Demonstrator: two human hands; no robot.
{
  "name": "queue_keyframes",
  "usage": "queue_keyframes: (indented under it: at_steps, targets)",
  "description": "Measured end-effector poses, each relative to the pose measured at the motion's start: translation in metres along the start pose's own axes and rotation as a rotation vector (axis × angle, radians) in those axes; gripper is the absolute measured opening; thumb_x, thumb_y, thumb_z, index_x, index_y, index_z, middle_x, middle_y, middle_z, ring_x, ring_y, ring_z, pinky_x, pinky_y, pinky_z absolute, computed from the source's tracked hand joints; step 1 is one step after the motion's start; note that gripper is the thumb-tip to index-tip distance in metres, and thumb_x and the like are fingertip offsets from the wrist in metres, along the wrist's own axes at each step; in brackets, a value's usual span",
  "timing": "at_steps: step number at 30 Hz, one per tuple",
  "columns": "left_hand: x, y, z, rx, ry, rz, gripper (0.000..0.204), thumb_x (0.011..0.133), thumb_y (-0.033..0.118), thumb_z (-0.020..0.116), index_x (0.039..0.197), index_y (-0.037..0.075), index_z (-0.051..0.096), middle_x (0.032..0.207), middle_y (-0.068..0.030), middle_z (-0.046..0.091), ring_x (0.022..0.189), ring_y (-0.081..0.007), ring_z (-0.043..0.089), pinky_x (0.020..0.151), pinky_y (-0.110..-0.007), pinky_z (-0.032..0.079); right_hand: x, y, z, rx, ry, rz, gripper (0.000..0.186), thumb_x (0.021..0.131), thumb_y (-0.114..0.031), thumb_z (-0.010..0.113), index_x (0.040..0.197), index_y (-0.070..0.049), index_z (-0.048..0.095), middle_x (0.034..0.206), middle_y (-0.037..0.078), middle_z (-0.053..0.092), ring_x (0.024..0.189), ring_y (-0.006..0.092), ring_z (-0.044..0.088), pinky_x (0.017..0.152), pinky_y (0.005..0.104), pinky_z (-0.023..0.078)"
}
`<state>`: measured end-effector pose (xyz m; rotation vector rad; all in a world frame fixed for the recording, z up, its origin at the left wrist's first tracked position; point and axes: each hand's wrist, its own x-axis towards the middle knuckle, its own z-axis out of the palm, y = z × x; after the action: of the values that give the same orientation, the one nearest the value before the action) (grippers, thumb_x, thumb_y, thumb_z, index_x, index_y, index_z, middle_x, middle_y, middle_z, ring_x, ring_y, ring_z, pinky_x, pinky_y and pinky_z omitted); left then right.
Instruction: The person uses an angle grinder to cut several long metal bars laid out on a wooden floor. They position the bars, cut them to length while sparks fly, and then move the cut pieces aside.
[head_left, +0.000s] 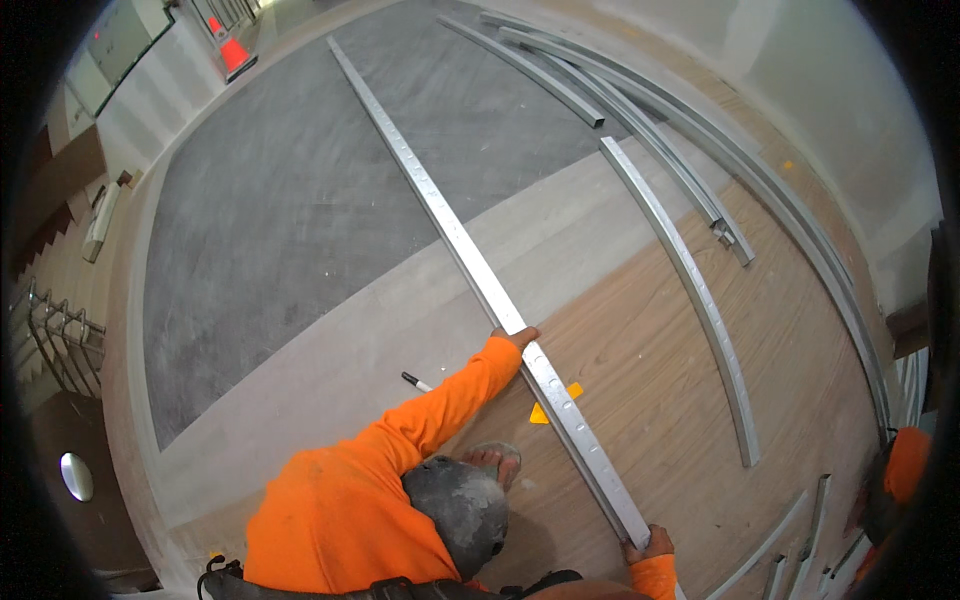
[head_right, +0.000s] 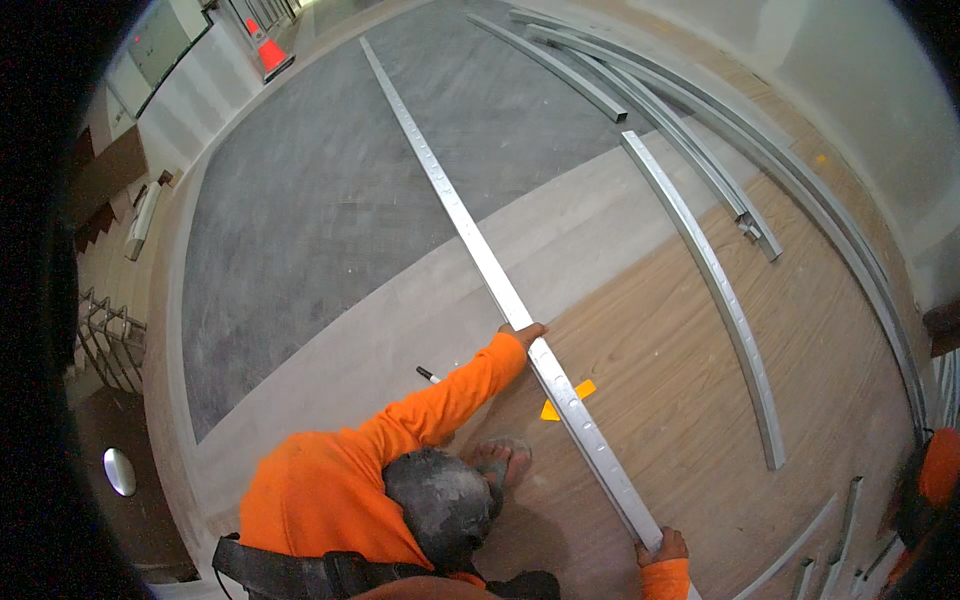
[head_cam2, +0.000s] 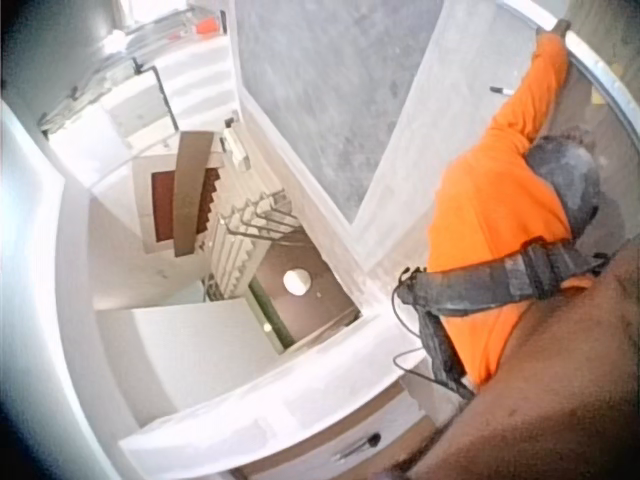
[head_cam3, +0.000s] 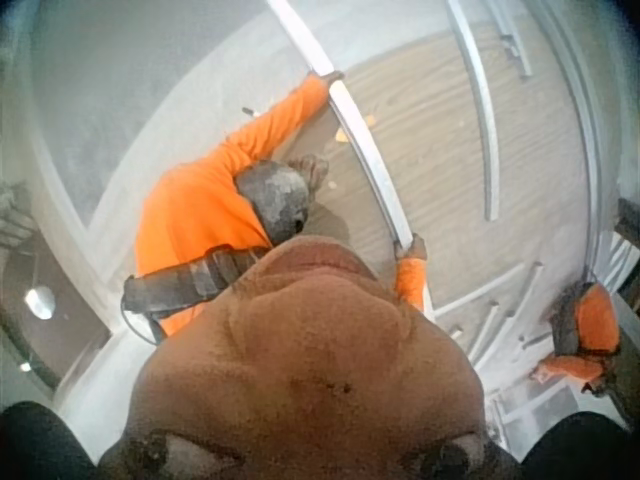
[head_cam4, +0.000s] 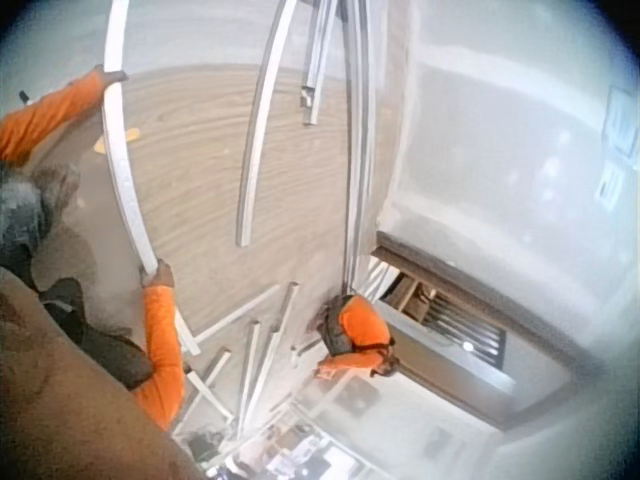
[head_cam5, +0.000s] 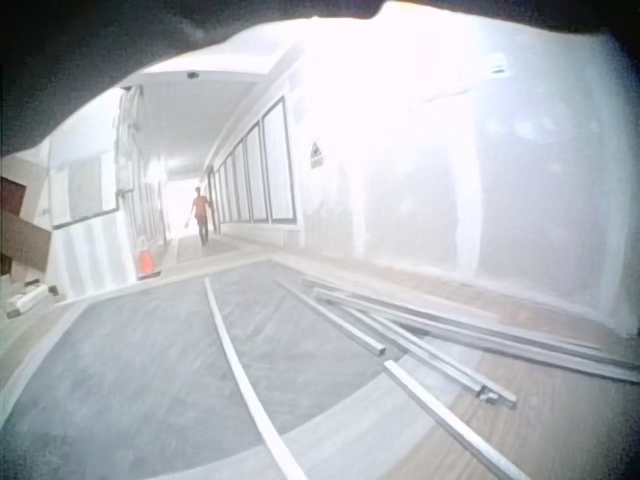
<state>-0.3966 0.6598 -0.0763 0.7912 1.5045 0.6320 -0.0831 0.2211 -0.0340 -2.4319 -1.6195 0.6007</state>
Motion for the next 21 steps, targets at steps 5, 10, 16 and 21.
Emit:
queue_keyframes:
  at_steps: [5,10,16,21]
  targets:
    - [0.012,-0.004,-0.021,0.04,0.036,-0.013,0.048,0.07,0.034,0.075,0.087,-0.01,0.062,0.078,-0.017,0.065,0.066,-0.0256,0.064,0.059,-0.036,0.051,0.014,-0.024,0.003,0.032,-0.137,0.095,0.053,0.059,-0.034,0.081,0.093,-0.001,0.059,0.087,0.021,0.06,0.08,0.0397,0.06,0.072,0.0449,0.05]
    - [-0.023,0.041,-0.015,0.147,0.056,-0.119,0.044,0.071,0.033,0.074,0.084,-0.008,0.063,0.078,-0.0155,0.066,0.066,-0.0249,0.065,0.06,-0.035,0.051,0.014,-0.032,-0.007,0.065,-0.122,0.146,0.052,0.061,-0.032,0.08,0.098,-0.002,0.059,0.091,0.02,0.061,0.085,0.0399,0.06,0.076,0.0459,0.05]
    - [0.002,0.004,-0.026,0.115,0.026,-0.027,0.046,0.071,0.036,0.073,0.085,-0.006,0.065,0.08,-0.0158,0.067,0.069,-0.0259,0.066,0.063,-0.035,0.052,0.013,-0.032,-0.003,0.02,-0.119,0.121,0.052,0.061,-0.034,0.079,0.098,-0.003,0.06,0.09,0.02,0.062,0.079,0.0408,0.062,0.07,0.0455,0.052]
    - [-0.002,0.011,-0.02,0.317,0.081,-0.019,0.055,0.07,0.044,0.071,0.087,-0.008,0.065,0.083,-0.0172,0.068,0.071,-0.0276,0.066,0.066,-0.036,0.052,0.011,-0.028,-0.001,0.029,-0.084,0.111,0.053,0.062,-0.035,0.079,0.098,-0.002,0.058,0.09,0.021,0.062,0.079,0.0411,0.063,0.07,0.0457,0.052]
